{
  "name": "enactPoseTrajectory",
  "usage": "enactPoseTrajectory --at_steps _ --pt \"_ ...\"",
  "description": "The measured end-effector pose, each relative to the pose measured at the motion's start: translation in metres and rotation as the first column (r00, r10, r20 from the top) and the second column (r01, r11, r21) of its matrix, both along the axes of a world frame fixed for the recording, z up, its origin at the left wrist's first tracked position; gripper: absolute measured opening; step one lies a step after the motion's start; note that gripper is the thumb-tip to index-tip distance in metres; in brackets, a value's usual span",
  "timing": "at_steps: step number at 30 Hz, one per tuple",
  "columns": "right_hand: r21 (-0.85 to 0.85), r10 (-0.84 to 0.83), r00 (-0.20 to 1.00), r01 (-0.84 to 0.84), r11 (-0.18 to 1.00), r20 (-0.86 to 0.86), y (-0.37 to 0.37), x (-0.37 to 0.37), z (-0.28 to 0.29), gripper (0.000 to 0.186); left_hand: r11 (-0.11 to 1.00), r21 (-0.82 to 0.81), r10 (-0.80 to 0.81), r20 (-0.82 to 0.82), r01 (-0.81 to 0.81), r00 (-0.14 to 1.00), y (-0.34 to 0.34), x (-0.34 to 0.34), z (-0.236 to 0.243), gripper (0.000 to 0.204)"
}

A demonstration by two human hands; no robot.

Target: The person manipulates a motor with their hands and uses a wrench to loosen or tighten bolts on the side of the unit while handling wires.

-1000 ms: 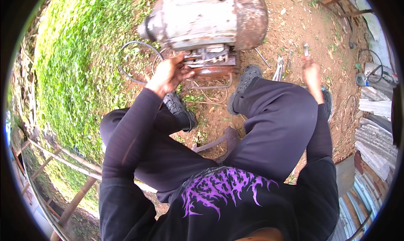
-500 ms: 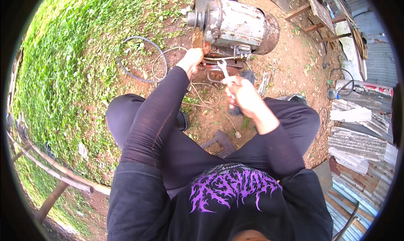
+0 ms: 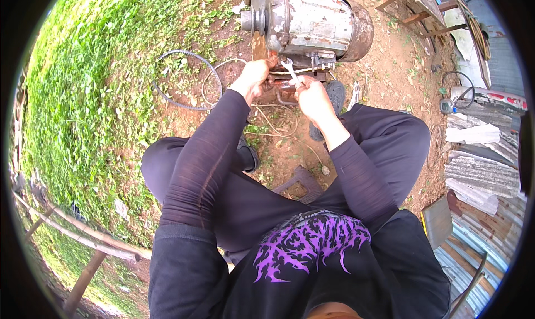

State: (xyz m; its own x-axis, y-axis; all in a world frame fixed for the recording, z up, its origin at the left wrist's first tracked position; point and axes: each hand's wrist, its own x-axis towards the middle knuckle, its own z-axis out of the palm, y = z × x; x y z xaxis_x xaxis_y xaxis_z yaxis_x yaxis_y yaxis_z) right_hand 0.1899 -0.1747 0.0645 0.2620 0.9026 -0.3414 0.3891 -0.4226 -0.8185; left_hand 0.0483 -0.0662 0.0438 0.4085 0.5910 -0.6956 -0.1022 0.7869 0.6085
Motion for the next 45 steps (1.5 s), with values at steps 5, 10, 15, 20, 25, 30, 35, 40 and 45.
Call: enactPoseTrajectory --at_steps 5,10,15,20,25,30,35,40,45 --pt "0.013 0.036 0.993 -0.035 0.999 -0.111 0.006 0.015 -0.022 0.021 1.0 -0.015 -0.007 0.014 0.007 1.0 0.001 -0.003 -0.004 0.018" --pt "-0.202 -0.06 0.933 -0.014 0.979 -0.355 0.016 0.005 0.002 0.022 0.999 -0.038 0.019 0.038 -0.018 0.999 -0.001 -0.005 -0.001 0.015" --pt "-0.323 -0.386 0.485 0.211 0.923 -0.785 0.012 -0.043 0.007 0.007 1.0 -0.006 -0.026 -0.116 0.026 0.993 0.01 -0.007 0.0 0.015" --pt "-0.285 -0.46 0.417 0.418 0.863 -0.784 0.029 -0.105 0.006 0.013 0.971 -0.062 -0.239 -0.2 0.232 0.95 0.022 -0.021 -0.012 0.023" --pt "-0.224 -0.34 0.665 0.257 0.94 -0.665 -0.003 -0.067 0.01 0.019 0.986 0.012 -0.158 -0.226 0.164 0.961 0.019 -0.017 0.003 0.025" --pt "-0.169 -0.196 0.799 0.119 0.978 -0.569 -0.003 -0.02 0.012 0.02 0.99 0.016 -0.127 -0.294 0.138 0.947 0.015 -0.012 0.005 0.025" --pt "-0.273 -0.264 0.61 0.079 0.959 -0.747 0.016 -0.049 0.001 0.02 0.989 -0.011 -0.149 -0.158 0.15 0.976 0.017 -0.014 0.01 0.015" --pt "-0.236 -0.234 0.602 0.077 0.969 -0.764 0.035 -0.076 0.002 0.021 0.934 -0.049 -0.353 0.037 0.355 0.935 0.037 -0.027 -0.009 0.016" --pt "-0.24 -0.066 0.692 -0.157 0.958 -0.719 0.013 -0.062 0.006 0.02 0.939 0.034 -0.336 -0.105 0.341 0.936 0.037 -0.028 -0.015 0.014"
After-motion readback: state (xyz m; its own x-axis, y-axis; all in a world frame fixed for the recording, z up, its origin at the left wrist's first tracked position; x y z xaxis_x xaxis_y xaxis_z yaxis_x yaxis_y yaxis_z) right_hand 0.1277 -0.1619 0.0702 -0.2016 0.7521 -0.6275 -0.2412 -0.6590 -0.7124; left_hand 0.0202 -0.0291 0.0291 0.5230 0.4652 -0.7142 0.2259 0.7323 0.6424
